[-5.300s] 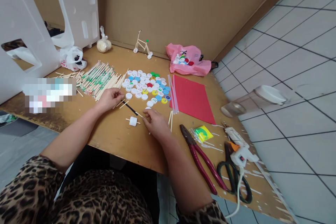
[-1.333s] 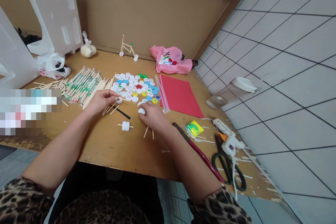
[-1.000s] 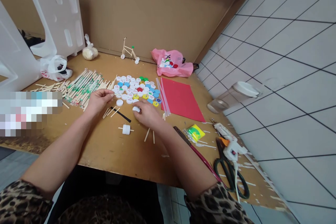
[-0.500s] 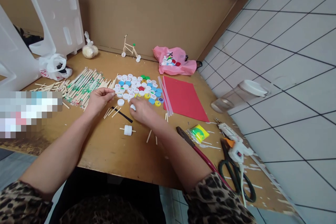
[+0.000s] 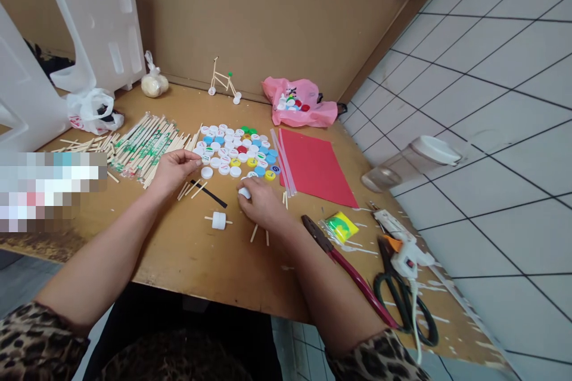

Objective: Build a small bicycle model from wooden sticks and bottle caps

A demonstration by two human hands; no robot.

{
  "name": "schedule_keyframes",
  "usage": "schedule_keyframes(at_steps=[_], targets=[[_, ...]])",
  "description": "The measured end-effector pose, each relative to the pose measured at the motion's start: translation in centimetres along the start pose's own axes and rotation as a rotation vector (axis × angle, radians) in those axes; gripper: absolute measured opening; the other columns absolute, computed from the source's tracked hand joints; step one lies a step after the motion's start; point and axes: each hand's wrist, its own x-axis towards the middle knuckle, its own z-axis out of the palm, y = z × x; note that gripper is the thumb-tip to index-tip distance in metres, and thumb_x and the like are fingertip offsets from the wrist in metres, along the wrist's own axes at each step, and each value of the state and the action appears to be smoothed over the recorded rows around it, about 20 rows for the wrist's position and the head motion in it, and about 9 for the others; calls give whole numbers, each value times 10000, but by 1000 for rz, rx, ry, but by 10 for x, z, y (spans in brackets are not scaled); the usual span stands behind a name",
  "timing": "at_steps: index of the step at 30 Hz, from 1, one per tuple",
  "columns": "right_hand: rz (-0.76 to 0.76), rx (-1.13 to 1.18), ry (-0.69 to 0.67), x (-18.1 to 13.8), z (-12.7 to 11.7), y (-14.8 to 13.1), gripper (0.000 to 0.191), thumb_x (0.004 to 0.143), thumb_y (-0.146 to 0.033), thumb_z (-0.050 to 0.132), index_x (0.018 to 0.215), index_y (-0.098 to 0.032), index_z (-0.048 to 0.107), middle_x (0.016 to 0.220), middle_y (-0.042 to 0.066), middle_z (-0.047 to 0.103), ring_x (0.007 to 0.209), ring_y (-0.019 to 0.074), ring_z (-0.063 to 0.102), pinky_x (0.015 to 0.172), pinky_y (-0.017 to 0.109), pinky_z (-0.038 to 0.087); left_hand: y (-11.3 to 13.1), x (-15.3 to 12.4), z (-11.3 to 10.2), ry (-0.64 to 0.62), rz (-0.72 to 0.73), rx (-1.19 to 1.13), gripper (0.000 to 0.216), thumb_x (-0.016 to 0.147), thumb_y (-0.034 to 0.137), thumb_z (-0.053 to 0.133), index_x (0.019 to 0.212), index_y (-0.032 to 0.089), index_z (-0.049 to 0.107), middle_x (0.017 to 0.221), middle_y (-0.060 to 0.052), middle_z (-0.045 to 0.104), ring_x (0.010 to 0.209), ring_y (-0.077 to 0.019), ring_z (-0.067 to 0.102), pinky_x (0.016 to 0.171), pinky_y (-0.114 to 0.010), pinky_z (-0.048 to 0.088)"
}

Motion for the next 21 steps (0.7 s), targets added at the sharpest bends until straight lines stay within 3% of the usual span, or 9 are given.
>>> schedule_keyframes(at_steps=[9, 15, 21], targets=[[-20, 17, -9, 2, 0, 1, 235, 838, -137, 454, 1012, -161, 610, 1024, 108, 662, 975, 234, 599, 842, 343, 451, -9, 1, 1, -80, -43, 25, 226, 432, 245, 822, 569, 149, 672, 516, 6, 635, 483, -106, 538, 507, -232, 420], [37, -24, -24, 10, -1, 6, 283, 856, -110, 433, 1058, -157, 626, 1128, 114, 656, 1088, 249, 577, 900, 348, 436, -9, -1, 2, -104, -52, 41, 209, 446, 237, 813, 569, 151, 667, 531, 4, 635, 504, -111, 537, 528, -241, 418], [13, -27, 1, 11, 0, 1, 272, 850, -106, 440, 1047, -159, 619, 1090, 114, 649, 1038, 236, 585, 876, 337, 438, -12, -4, 5, -134, -36, 183, 116, 502, 226, 740, 570, 157, 675, 537, 27, 614, 493, -87, 473, 516, -226, 367]])
